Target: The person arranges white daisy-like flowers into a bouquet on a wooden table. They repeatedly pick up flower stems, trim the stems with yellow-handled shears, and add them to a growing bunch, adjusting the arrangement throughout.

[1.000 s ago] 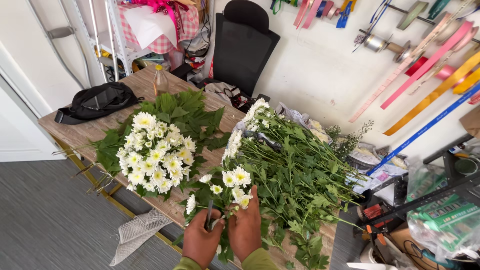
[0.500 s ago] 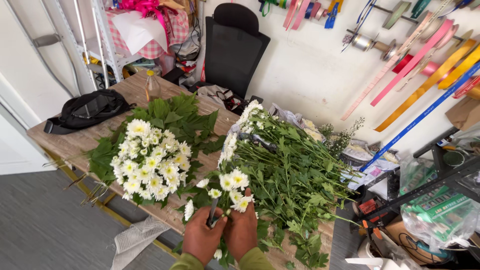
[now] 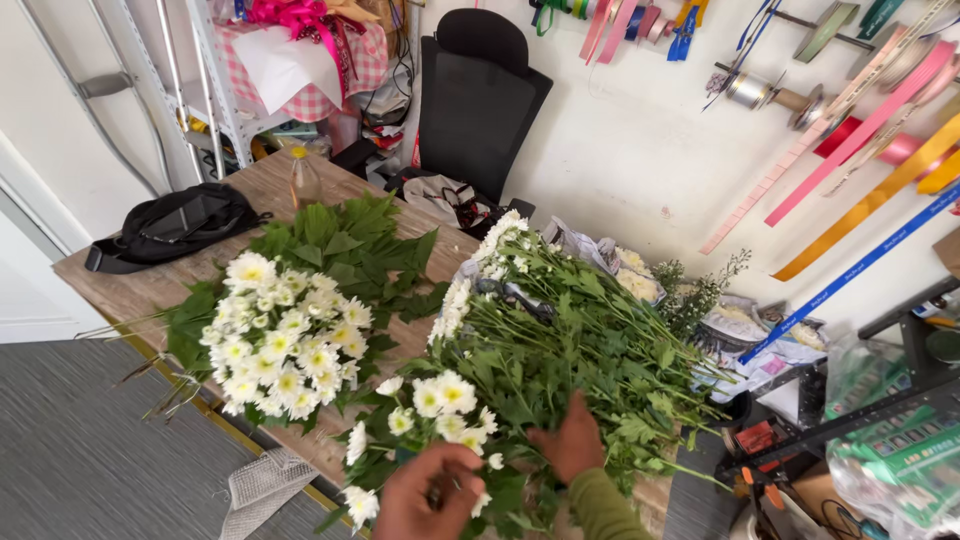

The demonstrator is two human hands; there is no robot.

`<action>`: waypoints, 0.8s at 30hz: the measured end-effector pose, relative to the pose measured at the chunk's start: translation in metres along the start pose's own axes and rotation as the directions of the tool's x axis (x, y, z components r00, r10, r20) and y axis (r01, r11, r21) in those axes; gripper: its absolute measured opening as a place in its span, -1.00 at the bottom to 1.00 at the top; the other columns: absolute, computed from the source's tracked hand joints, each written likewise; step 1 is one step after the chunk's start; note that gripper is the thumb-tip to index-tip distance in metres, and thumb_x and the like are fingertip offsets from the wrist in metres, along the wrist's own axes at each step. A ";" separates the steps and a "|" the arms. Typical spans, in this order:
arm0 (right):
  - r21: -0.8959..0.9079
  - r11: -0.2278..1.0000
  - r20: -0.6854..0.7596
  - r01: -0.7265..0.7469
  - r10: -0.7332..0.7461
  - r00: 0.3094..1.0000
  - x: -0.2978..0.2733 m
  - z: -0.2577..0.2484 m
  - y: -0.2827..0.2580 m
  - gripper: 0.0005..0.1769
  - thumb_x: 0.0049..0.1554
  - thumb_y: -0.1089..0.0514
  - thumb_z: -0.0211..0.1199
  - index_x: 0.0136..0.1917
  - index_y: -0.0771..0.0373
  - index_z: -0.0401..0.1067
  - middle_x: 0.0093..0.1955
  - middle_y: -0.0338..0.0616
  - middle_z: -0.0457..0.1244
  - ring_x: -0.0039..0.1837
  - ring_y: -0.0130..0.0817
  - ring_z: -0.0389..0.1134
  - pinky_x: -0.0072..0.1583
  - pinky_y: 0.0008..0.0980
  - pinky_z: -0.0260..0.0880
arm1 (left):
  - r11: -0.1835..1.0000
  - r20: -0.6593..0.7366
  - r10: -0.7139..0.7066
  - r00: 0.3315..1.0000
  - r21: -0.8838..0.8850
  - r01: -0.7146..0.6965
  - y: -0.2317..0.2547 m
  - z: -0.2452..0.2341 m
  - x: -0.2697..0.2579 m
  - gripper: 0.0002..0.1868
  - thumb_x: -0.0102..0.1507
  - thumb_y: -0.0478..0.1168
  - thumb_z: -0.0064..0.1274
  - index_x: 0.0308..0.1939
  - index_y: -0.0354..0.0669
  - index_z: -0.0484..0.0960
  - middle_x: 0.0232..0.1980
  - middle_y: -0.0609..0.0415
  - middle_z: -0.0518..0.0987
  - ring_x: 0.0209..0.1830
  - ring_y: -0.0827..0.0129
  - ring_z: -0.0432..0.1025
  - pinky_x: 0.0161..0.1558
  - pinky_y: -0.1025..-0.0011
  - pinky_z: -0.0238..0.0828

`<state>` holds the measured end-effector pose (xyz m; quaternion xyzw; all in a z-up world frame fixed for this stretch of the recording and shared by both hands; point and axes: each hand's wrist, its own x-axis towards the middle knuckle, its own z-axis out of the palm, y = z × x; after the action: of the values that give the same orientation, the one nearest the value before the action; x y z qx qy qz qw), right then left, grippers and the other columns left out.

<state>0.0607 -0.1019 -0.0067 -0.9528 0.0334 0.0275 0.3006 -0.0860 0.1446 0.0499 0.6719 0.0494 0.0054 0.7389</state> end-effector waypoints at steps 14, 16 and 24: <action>0.274 0.884 0.380 0.378 -0.461 0.802 0.059 -0.026 0.015 -0.40 0.06 0.04 0.48 0.32 0.22 0.43 0.47 0.01 0.19 0.45 -0.03 0.26 0.38 -0.10 0.34 | 0.918 0.162 -0.356 0.920 -0.123 0.377 -0.090 0.057 0.056 -0.41 0.19 -0.32 0.28 0.28 -0.09 0.43 -0.06 -0.06 0.52 -0.35 0.41 0.44 -0.14 0.16 0.45; -0.020 0.949 0.117 0.313 -0.309 0.944 0.089 -0.027 0.016 -0.70 0.27 0.08 0.12 0.15 0.16 0.59 0.20 0.02 0.43 0.21 0.02 0.46 0.28 -0.11 0.50 | 0.788 0.242 -0.335 0.911 -0.459 0.411 -0.122 0.061 0.061 -0.37 0.17 -0.41 0.27 0.30 -0.14 0.39 -0.01 -0.13 0.52 -0.31 0.35 0.49 -0.13 0.14 0.50; -0.163 0.934 -0.072 0.319 -0.334 0.940 0.131 -0.046 0.007 -0.72 0.32 0.02 0.16 0.25 0.07 0.51 0.20 0.02 0.34 0.08 0.04 0.41 0.12 -0.01 0.46 | 0.207 0.535 -0.514 0.670 -0.681 0.702 -0.198 0.052 0.073 -0.48 0.19 -0.25 0.11 0.22 -0.23 0.41 -0.02 -0.37 0.55 -0.10 -0.09 0.58 0.01 -0.02 0.53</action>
<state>0.1919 -0.1398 0.0175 -0.9650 -0.1128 -0.0673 0.2269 -0.0208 0.0790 -0.1472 0.1364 0.2297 -0.3275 0.9063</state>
